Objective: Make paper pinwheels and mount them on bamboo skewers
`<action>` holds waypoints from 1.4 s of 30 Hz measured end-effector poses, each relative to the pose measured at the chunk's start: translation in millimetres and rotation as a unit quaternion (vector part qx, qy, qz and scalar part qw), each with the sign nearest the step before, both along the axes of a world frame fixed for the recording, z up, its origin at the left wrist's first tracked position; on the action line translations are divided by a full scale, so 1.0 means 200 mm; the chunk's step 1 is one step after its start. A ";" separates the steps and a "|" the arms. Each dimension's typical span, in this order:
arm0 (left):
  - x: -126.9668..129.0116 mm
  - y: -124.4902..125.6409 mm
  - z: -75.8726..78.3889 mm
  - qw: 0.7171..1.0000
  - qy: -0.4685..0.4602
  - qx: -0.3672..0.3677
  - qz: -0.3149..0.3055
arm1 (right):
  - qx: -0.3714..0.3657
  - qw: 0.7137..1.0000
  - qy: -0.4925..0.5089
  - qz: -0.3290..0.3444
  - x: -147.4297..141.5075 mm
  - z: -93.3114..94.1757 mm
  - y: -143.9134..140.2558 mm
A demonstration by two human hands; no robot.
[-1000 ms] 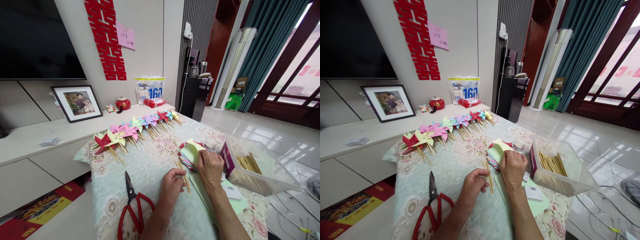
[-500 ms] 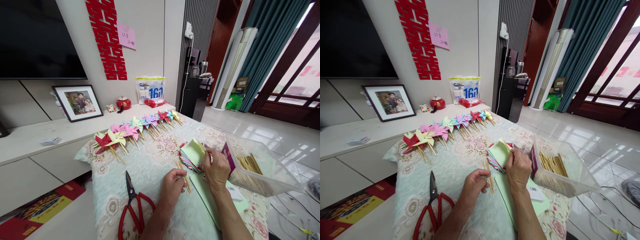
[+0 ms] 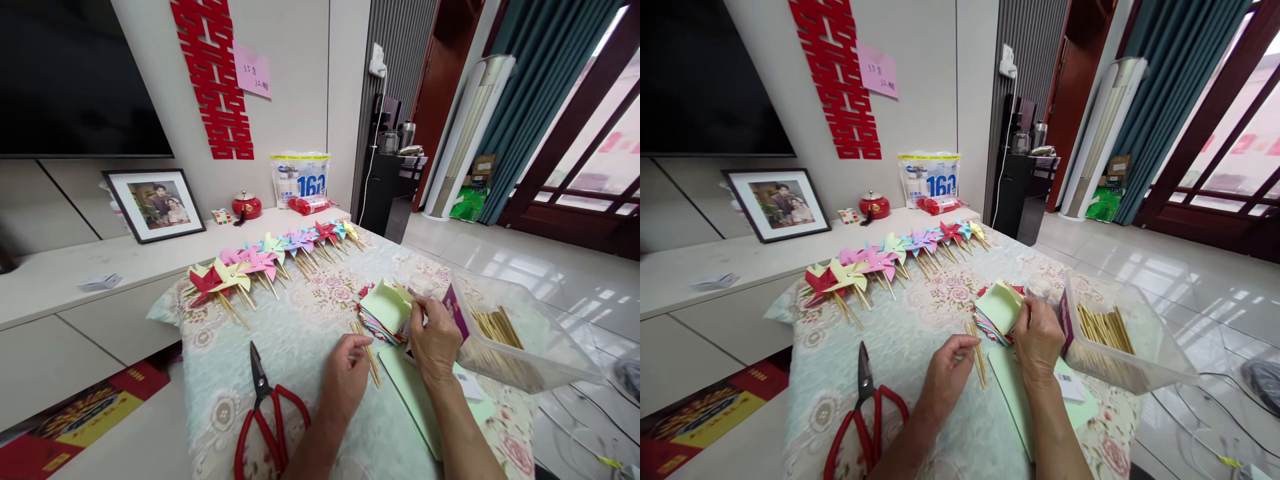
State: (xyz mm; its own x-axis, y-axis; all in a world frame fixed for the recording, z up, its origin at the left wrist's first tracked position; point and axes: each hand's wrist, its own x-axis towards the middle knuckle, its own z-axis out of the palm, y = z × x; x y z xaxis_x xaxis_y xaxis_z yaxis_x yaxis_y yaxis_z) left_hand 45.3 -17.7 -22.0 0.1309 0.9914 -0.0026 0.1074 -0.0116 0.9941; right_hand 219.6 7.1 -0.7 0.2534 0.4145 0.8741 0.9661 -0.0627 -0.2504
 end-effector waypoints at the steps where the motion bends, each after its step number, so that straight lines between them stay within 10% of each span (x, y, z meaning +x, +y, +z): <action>1: 0.01 0.00 0.00 0.997 0.041 0.069 0.000 | -0.005 1.000 0.003 0.003 0.00 0.00 0.00; 5: 0.10 -0.01 0.01 0.942 0.233 0.240 -0.016 | -0.015 1.000 0.014 0.012 -0.01 -0.01 0.00; 15: 0.25 0.08 -0.02 0.869 0.415 0.266 -0.031 | 0.014 0.999 0.042 0.022 0.01 0.00 -0.01; 42: 0.22 0.02 -0.06 0.858 0.431 0.278 -0.002 | 0.089 0.990 0.103 0.048 0.02 0.06 -0.02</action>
State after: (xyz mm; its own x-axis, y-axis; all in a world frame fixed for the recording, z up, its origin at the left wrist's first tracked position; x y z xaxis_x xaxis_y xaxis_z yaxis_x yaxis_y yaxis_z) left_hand 90.2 -13.2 -33.8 0.3217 0.8708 0.3719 0.7997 -0.4602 0.3857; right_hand 222.6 2.2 12.2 0.4002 0.2894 0.8695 0.8930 0.0900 -0.4410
